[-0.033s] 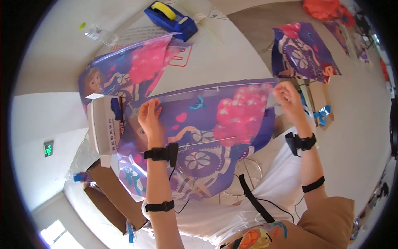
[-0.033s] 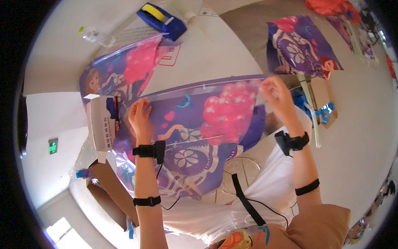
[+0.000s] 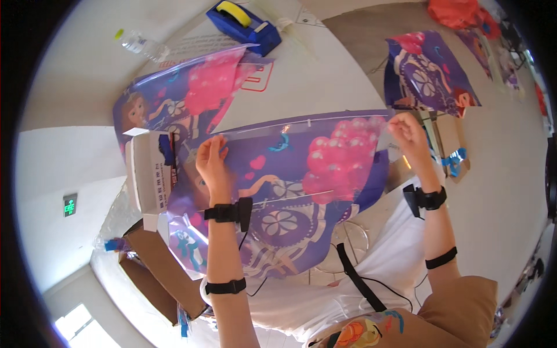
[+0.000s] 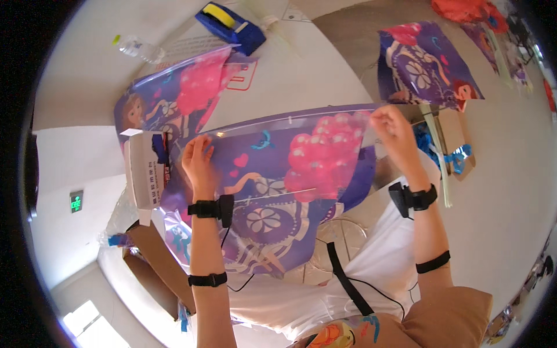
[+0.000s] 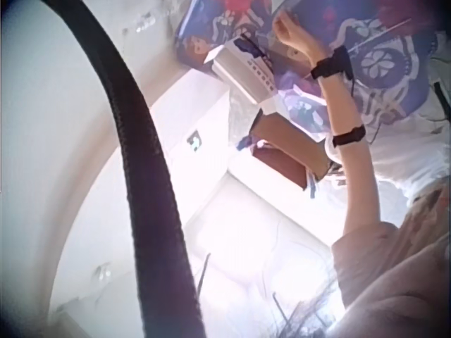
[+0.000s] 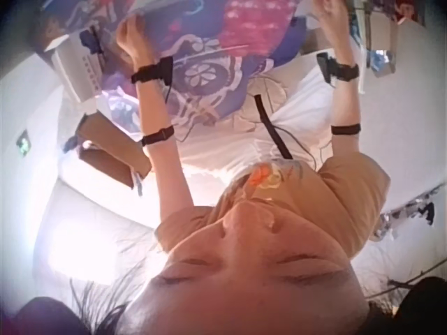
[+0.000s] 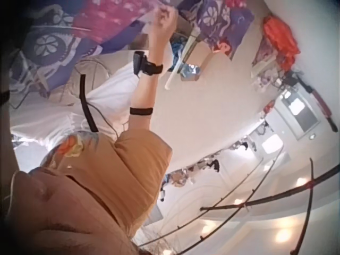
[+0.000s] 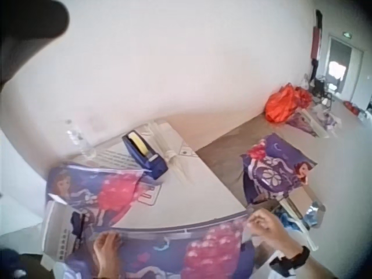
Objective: Assembling a toy kite by attaching plastic rods and securing the structure with adhesive tape.
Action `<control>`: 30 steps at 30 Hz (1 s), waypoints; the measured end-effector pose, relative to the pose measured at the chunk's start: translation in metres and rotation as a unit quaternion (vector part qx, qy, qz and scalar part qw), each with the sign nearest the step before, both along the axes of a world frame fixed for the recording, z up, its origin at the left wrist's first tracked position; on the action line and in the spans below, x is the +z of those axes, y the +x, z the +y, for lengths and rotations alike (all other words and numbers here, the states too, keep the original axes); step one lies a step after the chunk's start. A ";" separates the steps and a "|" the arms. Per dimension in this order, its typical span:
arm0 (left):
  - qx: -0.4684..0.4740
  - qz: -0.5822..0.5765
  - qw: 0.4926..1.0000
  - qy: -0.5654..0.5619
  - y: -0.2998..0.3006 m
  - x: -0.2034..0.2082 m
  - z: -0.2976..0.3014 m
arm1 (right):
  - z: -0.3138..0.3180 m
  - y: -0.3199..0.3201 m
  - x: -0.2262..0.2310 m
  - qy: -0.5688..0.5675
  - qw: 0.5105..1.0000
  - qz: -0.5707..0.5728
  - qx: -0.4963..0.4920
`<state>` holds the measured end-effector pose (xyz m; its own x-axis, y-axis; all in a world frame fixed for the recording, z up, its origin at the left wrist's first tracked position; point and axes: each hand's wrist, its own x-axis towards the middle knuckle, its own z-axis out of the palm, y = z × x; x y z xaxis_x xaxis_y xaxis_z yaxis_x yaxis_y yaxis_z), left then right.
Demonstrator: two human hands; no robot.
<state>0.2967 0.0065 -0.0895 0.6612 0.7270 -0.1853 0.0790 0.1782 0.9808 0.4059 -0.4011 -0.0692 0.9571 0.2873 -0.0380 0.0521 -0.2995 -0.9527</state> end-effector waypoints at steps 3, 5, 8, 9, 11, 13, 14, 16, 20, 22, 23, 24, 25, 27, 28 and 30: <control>-0.002 0.019 0.998 0.066 0.005 0.007 -0.001 | 0.006 0.009 0.009 0.042 0.999 -0.006 0.004; 0.012 0.011 0.998 0.063 0.012 0.007 0.001 | 0.010 0.014 0.018 -0.011 1.000 -0.006 -0.022; 0.002 0.036 0.992 0.118 0.017 0.003 0.004 | 0.013 0.022 0.006 -0.041 0.998 -0.017 -0.042; -0.009 0.059 0.986 0.154 0.018 0.001 0.004 | 0.013 0.023 0.004 -0.061 0.997 -0.024 -0.050; -0.020 0.081 0.978 0.190 0.019 -0.004 0.005 | 0.017 0.019 0.001 -0.068 0.995 -0.016 -0.067; -0.003 0.105 0.964 0.246 0.017 -0.009 0.006 | 0.019 0.018 -0.007 -0.074 0.994 -0.008 -0.084; -0.006 0.102 0.965 0.242 0.020 -0.008 0.000 | 0.014 0.019 -0.014 -0.100 0.990 -0.043 -0.089; -0.008 0.159 0.943 0.291 0.024 -0.007 -0.013 | 0.007 0.022 -0.027 -0.130 0.984 -0.079 -0.097; -0.017 0.165 0.933 0.320 0.018 -0.005 -0.011 | 0.012 0.024 -0.047 -0.139 0.978 -0.111 -0.109; -0.017 0.157 0.929 0.335 0.017 -0.007 -0.010 | 0.010 0.025 -0.048 -0.147 0.977 -0.114 -0.109; -0.020 0.155 0.930 0.332 0.019 -0.011 -0.012 | 0.009 0.025 -0.047 -0.152 0.975 -0.117 -0.111; -0.016 0.146 0.925 0.350 0.020 -0.015 -0.015 | 0.007 0.026 -0.046 -0.158 0.973 -0.121 -0.112; -0.012 0.138 0.920 0.368 0.022 -0.018 -0.017 | 0.006 0.026 -0.046 -0.163 0.972 -0.123 -0.116; -0.013 0.142 0.919 0.367 0.023 -0.021 -0.015 | 0.005 0.025 -0.046 -0.141 0.976 -0.103 -0.128; -0.005 0.152 0.914 0.375 0.020 -0.017 -0.008 | 0.009 0.027 -0.048 -0.147 0.975 -0.110 -0.126; -0.010 0.132 0.925 0.357 0.018 -0.018 -0.009 | 0.011 0.024 -0.045 -0.141 0.970 -0.146 -0.132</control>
<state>0.3150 -0.0028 -0.1076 0.6761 0.7144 0.1803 0.3292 -0.5118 0.7935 0.4297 -0.3901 -0.1141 0.9775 0.0494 0.2051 0.1946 -0.5863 -0.7864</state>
